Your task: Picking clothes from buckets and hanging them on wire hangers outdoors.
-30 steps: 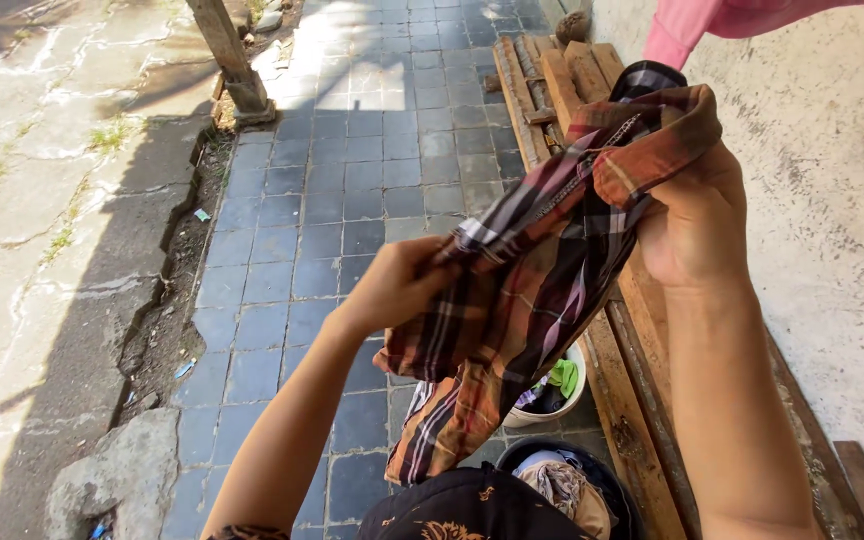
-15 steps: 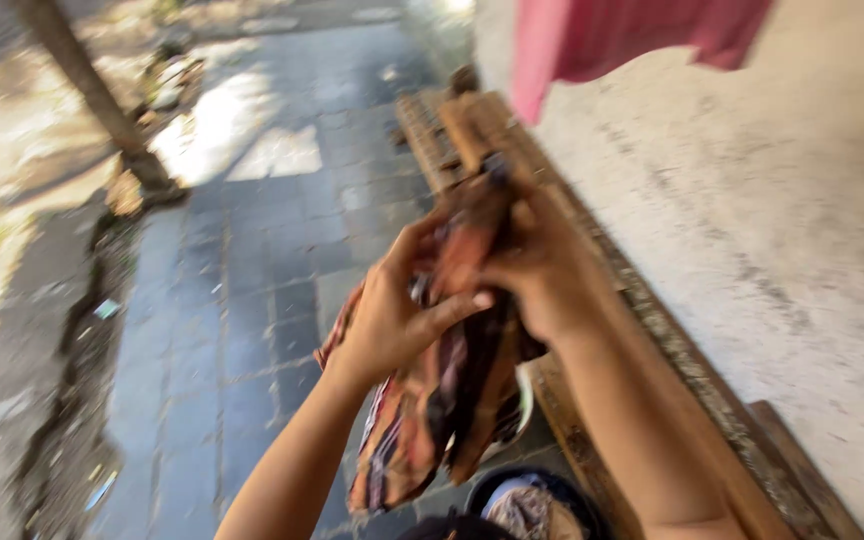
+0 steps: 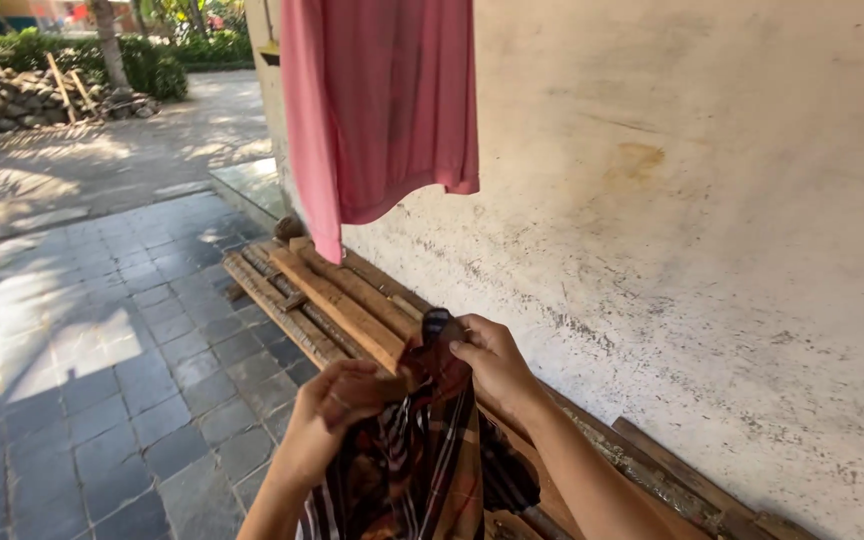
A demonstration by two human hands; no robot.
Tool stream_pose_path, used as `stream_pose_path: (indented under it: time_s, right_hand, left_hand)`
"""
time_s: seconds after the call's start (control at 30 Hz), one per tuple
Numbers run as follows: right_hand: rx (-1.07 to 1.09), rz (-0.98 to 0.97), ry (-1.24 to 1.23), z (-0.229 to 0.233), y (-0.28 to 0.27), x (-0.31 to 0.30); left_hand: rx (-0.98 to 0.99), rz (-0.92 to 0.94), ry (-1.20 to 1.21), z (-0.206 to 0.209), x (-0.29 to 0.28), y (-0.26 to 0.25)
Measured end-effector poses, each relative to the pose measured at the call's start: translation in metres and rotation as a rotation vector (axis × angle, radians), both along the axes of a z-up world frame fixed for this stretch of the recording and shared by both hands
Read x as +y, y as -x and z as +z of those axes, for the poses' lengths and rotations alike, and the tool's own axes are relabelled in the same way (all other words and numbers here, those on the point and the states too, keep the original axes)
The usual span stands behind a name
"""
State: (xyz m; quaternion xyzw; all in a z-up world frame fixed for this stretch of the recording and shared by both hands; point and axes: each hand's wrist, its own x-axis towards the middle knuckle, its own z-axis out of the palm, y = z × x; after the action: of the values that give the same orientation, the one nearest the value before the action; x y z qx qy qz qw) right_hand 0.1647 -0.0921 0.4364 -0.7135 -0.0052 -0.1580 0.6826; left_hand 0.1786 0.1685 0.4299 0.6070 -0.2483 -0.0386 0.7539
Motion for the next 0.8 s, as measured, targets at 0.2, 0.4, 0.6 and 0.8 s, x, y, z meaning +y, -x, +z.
stream_pose_path:
  time_s: [0.2,0.4,0.6,0.8]
  right_hand:
    - [-0.007,-0.068,0.251,0.019,0.009,-0.032]
    - [0.015,-0.158,0.262,0.029,-0.009,-0.050]
    - [-0.058,-0.125,0.210,0.047,-0.046,-0.066]
    - [-0.233,-0.041,0.231,0.100,-0.096,-0.036]
  left_hand:
    - [-0.048,-0.067,-0.154,-0.001,-0.031,-0.010]
    - [0.168,0.069,0.109,0.014,-0.032,-0.031]
    - [0.547,0.019,0.439,0.037,-0.030,-0.034]
    - [0.417,0.027,0.465,0.063,-0.027,-0.067]
